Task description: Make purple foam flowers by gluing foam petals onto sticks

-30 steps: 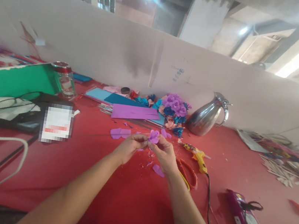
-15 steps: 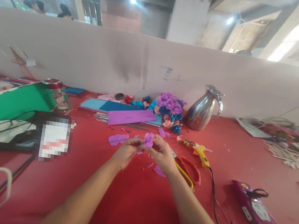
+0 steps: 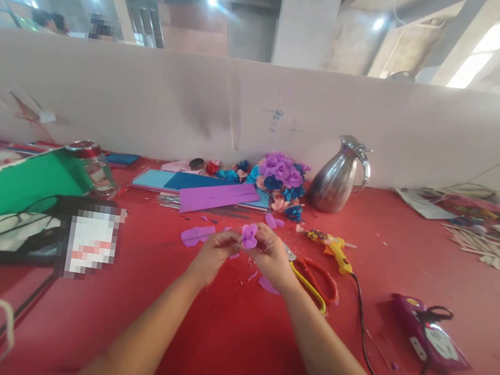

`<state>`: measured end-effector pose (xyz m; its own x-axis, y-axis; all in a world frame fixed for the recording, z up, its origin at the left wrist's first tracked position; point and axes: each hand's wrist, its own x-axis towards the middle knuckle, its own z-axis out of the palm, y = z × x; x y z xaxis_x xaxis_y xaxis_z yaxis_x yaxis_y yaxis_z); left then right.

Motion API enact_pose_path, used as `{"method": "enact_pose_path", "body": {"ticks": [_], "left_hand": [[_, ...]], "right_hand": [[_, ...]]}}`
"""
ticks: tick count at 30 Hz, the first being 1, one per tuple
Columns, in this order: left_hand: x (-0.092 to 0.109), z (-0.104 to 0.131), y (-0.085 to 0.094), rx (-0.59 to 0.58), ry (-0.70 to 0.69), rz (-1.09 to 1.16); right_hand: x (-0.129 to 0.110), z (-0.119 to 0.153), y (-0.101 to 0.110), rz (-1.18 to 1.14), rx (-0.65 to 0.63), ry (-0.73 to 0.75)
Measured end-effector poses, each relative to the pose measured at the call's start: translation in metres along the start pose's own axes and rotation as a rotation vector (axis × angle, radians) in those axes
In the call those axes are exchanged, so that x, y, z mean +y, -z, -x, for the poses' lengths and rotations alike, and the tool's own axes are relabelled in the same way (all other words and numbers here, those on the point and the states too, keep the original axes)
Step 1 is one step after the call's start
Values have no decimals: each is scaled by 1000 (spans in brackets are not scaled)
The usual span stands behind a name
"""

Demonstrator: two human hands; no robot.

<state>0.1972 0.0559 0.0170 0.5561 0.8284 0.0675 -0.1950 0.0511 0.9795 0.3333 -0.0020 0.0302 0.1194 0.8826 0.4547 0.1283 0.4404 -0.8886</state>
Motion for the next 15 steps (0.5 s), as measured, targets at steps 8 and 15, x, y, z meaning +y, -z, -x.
{"method": "enact_pose_path", "body": {"ticks": [8,15], "left_hand": [[-3,-3,1,95,-54,-13],[-2,-3,0,131,-50,-75]], "right_hand": [[-4,-2,11,-206,30,-179],[-17,-5,20,-188,155,-207]]}}
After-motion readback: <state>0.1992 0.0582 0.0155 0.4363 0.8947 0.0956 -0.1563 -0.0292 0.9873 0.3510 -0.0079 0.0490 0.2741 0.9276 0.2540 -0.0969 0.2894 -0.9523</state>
